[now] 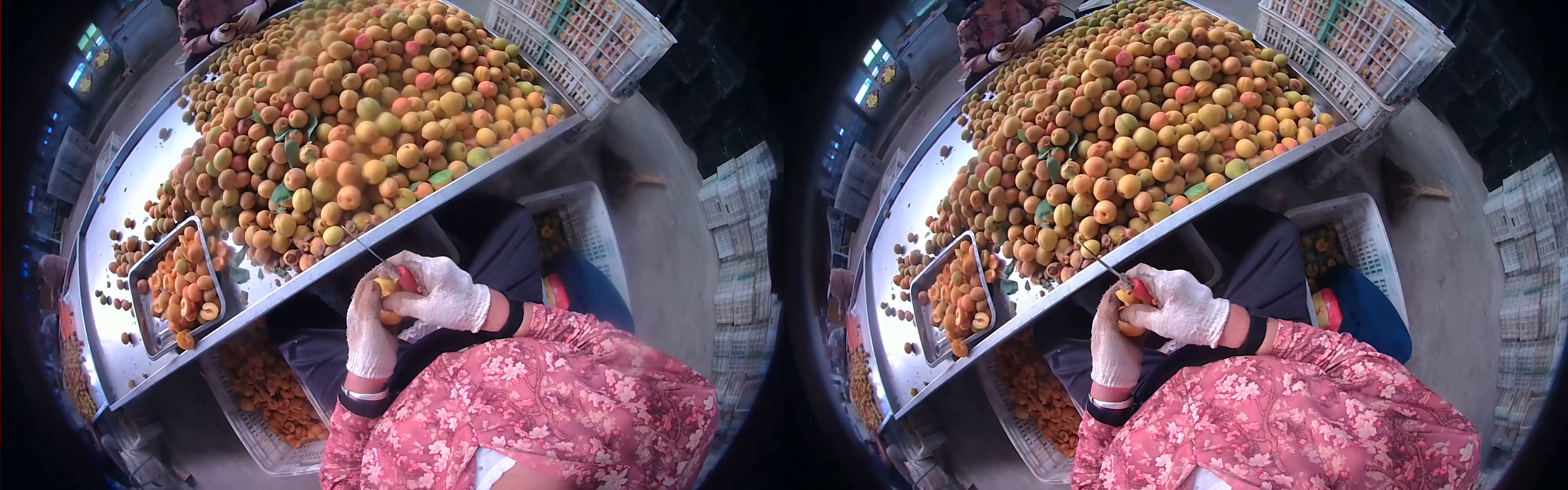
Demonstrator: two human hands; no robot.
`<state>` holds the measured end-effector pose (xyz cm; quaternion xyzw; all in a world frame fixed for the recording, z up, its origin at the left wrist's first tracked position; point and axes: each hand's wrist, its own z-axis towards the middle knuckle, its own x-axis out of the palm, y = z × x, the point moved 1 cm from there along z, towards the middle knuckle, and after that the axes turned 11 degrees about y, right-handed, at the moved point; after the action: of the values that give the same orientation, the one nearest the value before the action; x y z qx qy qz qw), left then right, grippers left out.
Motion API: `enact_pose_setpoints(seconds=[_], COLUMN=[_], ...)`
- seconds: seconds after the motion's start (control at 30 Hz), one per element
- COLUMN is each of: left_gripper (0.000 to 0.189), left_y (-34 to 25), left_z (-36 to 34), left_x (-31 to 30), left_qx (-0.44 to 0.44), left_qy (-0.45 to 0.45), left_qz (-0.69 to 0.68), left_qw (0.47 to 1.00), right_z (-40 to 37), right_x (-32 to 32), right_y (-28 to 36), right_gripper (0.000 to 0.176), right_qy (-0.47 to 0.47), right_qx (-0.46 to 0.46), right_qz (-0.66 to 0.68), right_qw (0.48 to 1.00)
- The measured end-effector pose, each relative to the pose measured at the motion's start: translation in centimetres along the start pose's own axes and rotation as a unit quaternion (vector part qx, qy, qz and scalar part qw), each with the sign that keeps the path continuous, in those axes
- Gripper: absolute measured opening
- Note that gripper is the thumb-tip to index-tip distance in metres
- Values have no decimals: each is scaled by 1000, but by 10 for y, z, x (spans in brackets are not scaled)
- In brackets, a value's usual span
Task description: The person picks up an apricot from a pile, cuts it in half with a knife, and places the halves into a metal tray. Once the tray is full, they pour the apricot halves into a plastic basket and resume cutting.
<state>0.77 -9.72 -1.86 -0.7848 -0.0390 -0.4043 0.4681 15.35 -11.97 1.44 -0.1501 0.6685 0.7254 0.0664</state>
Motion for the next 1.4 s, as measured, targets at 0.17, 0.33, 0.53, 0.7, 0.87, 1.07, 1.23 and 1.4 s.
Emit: enact_pose_setpoints(seconds=[0.17, 0.33, 0.53, 0.7, 0.87, 1.07, 1.23, 1.4], left_gripper=[44, 39, 41, 46, 37, 49, 30, 27], left_y=[-3, -8, -71, -150, -214, -233, -188, -131], left_z=[2, 5, -2, -11, -14, -23, 13, 62], left_x=[-7, -25, -87, -172, -223, -245, -231, -108], left_qx=[-15, -19, 70, 197, 313, 388, 322, 213], left_qy=[28, 0, -95, -164, -360, -369, -256, -152], left_qz=[18, -45, -54, -72, 420, -33, -44, 160], left_qw=[999, 999, 992, 964, 772, 844, 910, 952], right_z=[5, 8, 8, 9, 6, -2, -8, -15], right_x=[-1, 10, -2, -9, -8, -16, -20, -23], right_y=[-1, -5, -3, -2, 1, 4, 2, -2], right_gripper=[38, 26, 20, 20, 21, 21, 20, 22], right_qy=[65, 54, 34, 44, 34, 32, 29, 12], right_qx=[57, 98, 178, 188, 225, 208, 196, 150], right_qz=[123, 308, 338, 340, 337, 328, 358, 379], right_qw=[989, 945, 924, 920, 913, 921, 912, 913])
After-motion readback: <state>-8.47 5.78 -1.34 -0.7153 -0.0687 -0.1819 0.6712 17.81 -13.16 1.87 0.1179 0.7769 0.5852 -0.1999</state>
